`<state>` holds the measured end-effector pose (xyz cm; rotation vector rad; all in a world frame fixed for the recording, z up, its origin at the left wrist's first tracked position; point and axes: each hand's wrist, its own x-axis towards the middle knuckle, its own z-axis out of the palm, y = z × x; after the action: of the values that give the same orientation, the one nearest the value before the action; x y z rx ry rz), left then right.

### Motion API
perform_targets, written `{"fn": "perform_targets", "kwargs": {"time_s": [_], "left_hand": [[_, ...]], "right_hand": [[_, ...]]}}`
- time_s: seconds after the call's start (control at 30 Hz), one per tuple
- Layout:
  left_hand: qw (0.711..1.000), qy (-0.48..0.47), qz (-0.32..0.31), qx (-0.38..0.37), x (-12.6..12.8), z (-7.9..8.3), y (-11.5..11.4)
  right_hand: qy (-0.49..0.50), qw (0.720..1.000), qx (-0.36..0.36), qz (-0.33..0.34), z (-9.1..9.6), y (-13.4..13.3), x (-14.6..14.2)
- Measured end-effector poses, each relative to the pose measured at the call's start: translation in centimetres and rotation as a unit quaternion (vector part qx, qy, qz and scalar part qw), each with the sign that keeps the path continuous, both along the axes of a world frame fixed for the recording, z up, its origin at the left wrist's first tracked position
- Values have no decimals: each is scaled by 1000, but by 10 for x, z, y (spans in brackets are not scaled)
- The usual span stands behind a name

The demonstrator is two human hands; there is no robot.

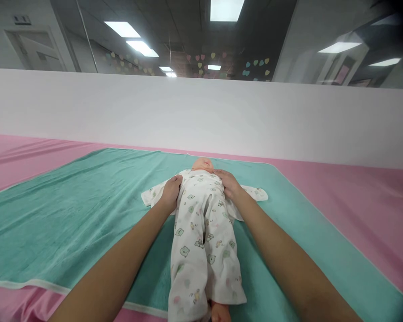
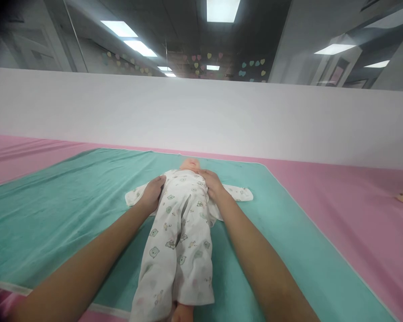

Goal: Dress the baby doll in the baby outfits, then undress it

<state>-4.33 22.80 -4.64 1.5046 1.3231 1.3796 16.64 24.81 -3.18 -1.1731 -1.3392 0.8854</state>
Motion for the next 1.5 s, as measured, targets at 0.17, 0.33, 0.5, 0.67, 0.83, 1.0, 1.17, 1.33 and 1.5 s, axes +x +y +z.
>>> {"fn": "perform_targets", "kwargs": {"time_s": [0.17, 0.33, 0.5, 0.67, 0.83, 1.0, 1.17, 1.33, 1.5], "left_hand": [[989, 105, 37, 100, -5, 0, -5], [963, 221, 21, 151, -14, 2, -14], [965, 230, 9, 127, -14, 9, -24], [965, 219, -14, 142, -7, 22, -39], [952, 238, -27, 192, 2, 40, -76], [907, 393, -44, 147, 2, 44, -145], [856, 503, -89, 82, -8, 40, -194], [919, 393, -21, 28, -23, 56, -205], [928, 357, 61, 81, -27, 53, -227]], "right_hand": [[-70, 992, 61, -88, -5, -9, -8], [-152, 984, 80, -41, -5, -30, 6], [-217, 973, 52, 56, 1, -41, 35], [-223, 972, 67, -35, -8, -31, 34], [-211, 960, 111, -144, -6, -40, 14], [-275, 936, 218, -23, 7, -114, 2], [-380, 872, 235, 199, 7, -191, 7], [-417, 829, 232, 291, 6, -226, 18], [-450, 836, 183, 253, -7, -252, 26]]}}
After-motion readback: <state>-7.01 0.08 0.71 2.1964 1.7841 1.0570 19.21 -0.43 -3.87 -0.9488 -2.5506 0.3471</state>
